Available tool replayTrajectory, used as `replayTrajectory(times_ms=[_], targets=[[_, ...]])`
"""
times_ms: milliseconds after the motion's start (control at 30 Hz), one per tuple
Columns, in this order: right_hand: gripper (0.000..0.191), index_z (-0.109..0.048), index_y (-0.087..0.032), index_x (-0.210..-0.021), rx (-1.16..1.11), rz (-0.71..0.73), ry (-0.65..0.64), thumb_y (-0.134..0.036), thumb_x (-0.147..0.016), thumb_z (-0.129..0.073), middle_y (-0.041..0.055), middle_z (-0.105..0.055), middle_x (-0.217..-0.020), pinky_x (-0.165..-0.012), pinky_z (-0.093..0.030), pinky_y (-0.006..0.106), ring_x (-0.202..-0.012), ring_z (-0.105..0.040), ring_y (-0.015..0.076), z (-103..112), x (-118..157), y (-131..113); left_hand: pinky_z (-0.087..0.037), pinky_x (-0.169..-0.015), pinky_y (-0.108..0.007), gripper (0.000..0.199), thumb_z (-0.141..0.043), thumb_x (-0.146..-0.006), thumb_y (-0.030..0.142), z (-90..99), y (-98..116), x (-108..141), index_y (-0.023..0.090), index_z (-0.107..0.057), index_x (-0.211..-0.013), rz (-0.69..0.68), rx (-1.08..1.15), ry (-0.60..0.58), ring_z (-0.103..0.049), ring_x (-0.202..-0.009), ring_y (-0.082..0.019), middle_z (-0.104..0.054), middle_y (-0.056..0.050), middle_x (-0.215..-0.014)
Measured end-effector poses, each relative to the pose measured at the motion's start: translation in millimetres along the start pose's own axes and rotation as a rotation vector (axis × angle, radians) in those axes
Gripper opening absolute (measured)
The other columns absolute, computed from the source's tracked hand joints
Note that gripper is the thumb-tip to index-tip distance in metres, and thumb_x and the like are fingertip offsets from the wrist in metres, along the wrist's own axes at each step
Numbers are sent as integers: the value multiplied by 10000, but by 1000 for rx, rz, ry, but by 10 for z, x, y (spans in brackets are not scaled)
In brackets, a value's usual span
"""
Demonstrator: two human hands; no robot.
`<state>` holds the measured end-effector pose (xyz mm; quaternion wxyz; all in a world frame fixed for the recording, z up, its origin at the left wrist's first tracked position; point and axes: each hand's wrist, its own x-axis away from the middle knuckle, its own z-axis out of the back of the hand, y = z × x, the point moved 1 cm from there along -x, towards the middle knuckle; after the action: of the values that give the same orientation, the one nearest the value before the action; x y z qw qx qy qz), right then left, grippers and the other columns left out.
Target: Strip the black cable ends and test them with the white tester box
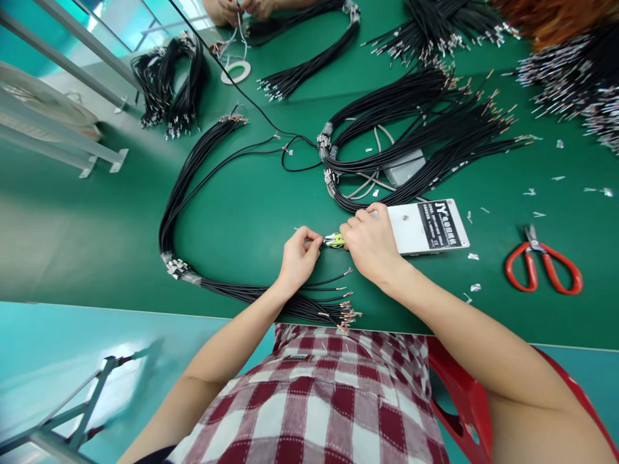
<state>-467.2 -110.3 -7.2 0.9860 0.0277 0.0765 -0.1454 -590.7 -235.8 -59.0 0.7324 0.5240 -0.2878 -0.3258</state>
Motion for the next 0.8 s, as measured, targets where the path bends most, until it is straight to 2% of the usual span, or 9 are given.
replayTrajectory(times_ms=[133,233,333,400,500,533,633,800], targets=[[164,-613,-215,-769,-29,-36,-29,-154,-907,-548,49,-662,-756,-946,-304,482,-877,-558,240,7,-20,-50,-327,-545,-225,125,-530,-891,191,-8,47,-1,199,-502,-770,-26,-67,10,-464,-517,-104,-480,61,-567],[39,-646,-212,-870,-60,-37,-11,-200,-891,-615,70,-705,-874,-986,-289,525,-970,-572,281,71,2,-58,-334,-562,-229,130,-521,-897,178,-11,58,5,199,-501,-770,-46,-94,12,-477,-543,-109,-494,53,-590],[173,-648,-208,-1076,-105,-28,55,-261,-913,-625,87,-727,-1120,-1035,-259,546,-1122,-573,300,174,185,25,-337,-566,-230,127,-520,-900,174,-5,68,10,199,-510,-777,-42,-94,2,-480,-549,-112,-496,52,-592],[238,-618,-227,-1175,-158,-91,169,-277,-944,-592,75,-704,-1246,-1051,-266,524,-1181,-579,283,220,424,110,-337,-566,-231,129,-523,-895,163,3,83,11,199,-512,-772,-28,-96,-6,-478,-544,-113,-491,54,-584],[149,-615,-239,-1078,-184,-290,397,-221,-932,-590,63,-734,-1202,-1031,-325,481,-1168,-613,268,193,849,186,-335,-565,-231,135,-526,-880,143,13,112,11,199,-510,-759,-19,-103,-16,-471,-532,-111,-488,58,-576],[113,-611,-243,-1022,-189,-320,428,-196,-921,-590,56,-744,-1183,-1017,-348,471,-1155,-624,266,156,968,181,-333,-564,-231,136,-528,-877,140,14,120,10,199,-509,-756,-19,-105,-18,-469,-529,-110,-489,59,-575],[122,-604,-259,-941,-164,-296,414,-148,-891,-595,27,-761,-1149,-1001,-369,459,-1138,-644,262,11,1171,106,-330,-559,-231,137,-534,-870,138,14,129,12,201,-509,-751,-17,-105,-14,-468,-529,-112,-493,57,-573],[172,-598,-260,-949,-107,-282,469,-120,-853,-626,1,-782,-1081,-1050,-350,467,-1102,-661,243,-156,1185,90,-328,-548,-227,123,-530,-871,148,57,102,31,198,-514,-761,-3,-115,-8,-458,-513,-105,-493,58,-569]])
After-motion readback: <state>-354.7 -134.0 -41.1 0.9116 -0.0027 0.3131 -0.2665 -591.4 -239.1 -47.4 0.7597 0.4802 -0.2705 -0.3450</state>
